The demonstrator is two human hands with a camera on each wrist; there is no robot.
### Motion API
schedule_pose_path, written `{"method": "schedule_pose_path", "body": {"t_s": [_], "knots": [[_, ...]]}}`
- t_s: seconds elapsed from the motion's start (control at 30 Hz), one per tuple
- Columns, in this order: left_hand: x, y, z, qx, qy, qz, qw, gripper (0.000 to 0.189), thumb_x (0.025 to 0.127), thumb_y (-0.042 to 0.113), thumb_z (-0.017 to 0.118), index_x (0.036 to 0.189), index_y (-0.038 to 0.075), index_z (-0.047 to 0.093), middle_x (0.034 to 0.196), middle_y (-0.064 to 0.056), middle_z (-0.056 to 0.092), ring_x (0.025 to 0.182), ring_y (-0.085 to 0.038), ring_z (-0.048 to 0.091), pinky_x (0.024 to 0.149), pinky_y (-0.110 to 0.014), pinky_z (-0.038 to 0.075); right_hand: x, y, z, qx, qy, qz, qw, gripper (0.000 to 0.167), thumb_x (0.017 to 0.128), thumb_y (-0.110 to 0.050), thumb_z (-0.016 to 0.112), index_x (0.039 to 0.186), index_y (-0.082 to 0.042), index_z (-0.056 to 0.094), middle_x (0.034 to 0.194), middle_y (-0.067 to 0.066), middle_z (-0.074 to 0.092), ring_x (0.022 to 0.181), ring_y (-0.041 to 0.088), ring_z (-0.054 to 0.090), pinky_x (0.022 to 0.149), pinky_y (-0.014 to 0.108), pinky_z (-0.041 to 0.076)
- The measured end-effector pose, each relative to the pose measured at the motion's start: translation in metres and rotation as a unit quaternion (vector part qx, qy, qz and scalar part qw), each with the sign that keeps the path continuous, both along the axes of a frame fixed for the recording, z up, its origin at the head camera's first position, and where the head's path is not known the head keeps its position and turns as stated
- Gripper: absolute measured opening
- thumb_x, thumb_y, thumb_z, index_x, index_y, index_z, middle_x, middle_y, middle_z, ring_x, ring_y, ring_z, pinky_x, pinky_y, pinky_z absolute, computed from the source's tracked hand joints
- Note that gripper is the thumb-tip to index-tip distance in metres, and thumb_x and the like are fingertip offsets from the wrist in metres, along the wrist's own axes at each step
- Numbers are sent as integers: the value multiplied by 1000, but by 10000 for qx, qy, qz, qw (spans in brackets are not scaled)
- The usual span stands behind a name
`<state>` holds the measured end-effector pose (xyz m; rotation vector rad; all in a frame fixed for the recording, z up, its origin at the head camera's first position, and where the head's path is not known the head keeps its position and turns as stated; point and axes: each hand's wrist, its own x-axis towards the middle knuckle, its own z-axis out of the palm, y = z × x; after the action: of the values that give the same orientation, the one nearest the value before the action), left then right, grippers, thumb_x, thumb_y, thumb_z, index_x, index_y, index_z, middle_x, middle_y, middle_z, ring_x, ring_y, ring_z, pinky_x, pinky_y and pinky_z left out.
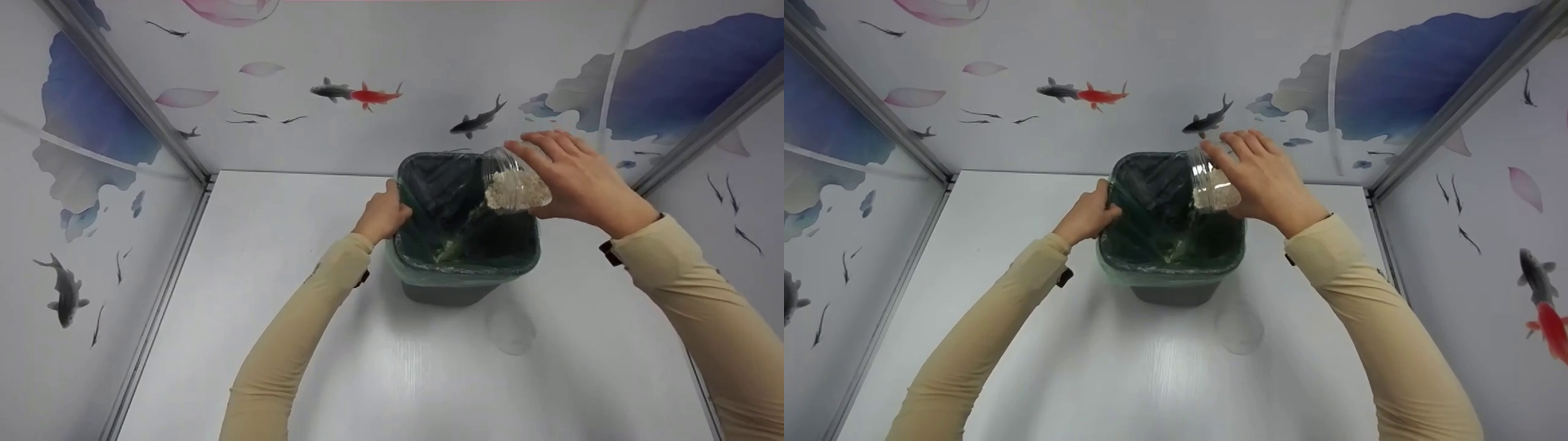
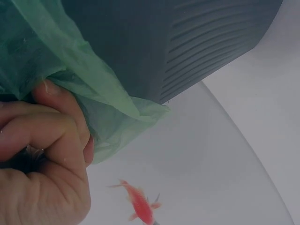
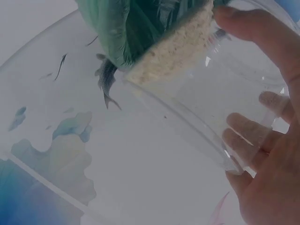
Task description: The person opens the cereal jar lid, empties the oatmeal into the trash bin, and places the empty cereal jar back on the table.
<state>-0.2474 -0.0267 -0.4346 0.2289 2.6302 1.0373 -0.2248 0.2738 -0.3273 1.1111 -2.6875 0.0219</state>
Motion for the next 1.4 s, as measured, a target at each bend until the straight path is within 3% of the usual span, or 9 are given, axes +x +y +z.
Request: {"method": "schedule_pose_path", "body": {"t_s": [0.4,0.77,1.4], "knots": [[-1,0,0,0,-35,4,10000,64,93,7,50,147,-9,19,67,-3,46,52,-15,45,51,-28,41,-1,2,1,21,130,84,9999,117,51,-15,96,148,-8,32,139,26,38,127,44,36,111,50,18],[0,1,-1,131,-138,47,9998,65,94,8,50,148,-9,18,71,-3,47,54,-14,46,50,-27,42,-2,4,2,-190,-125,-77,9997,113,55,-14,94,149,-9,31,141,25,36,127,45,35,111,52,17],[1,1,0,-8,-103,54,9999,64,95,9,49,148,-8,18,70,-3,46,53,-14,45,51,-28,41,1,4,3,-242,-104,-66,9996,113,55,-15,94,149,-10,32,141,24,37,127,45,35,109,54,20]]}}
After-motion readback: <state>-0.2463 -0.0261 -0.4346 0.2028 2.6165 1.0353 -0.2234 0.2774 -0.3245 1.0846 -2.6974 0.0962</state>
